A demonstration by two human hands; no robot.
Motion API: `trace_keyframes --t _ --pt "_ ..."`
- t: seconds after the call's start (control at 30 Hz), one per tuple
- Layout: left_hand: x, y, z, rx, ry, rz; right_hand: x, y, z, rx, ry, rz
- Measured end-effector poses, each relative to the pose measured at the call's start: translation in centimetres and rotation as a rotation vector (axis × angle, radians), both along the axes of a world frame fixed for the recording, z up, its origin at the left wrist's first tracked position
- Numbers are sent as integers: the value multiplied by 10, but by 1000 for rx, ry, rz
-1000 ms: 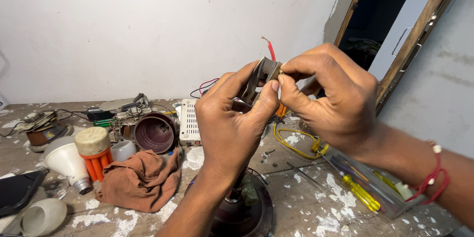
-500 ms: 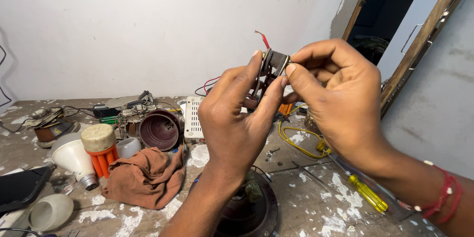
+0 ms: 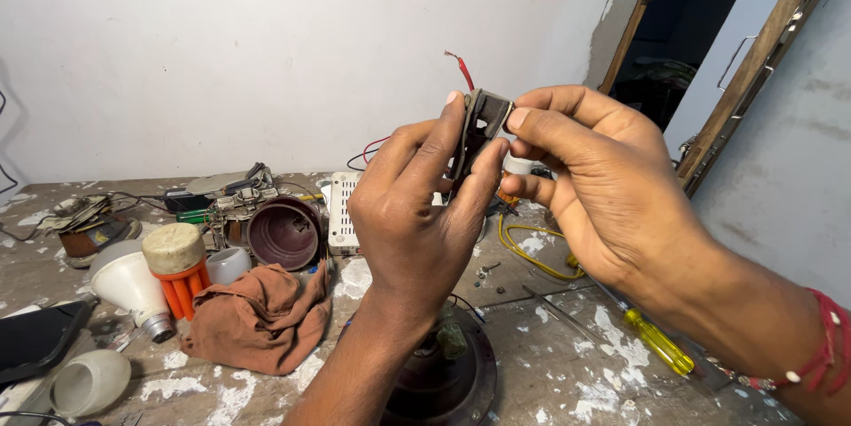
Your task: The person works on a pedestal fan stand clamped to a cluttered workbench, first wiping parts with a cloth, then unscrewing and removing bolts from the metal bracket atop the stand tube by hand. They detach the bracket, handle small screws and wires, and finally use pliers on the wiring near the base.
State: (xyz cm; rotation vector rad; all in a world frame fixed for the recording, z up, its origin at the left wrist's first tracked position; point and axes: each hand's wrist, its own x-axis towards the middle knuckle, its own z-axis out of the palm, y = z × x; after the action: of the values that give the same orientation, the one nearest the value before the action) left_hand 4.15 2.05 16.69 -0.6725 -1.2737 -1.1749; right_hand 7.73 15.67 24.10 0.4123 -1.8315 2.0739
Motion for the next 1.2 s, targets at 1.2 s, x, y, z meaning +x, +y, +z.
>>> trace_keyframes --t 1.2 --pt "-7 0 -4 -60 20 32 -22 36 -14 -91 -99 392"
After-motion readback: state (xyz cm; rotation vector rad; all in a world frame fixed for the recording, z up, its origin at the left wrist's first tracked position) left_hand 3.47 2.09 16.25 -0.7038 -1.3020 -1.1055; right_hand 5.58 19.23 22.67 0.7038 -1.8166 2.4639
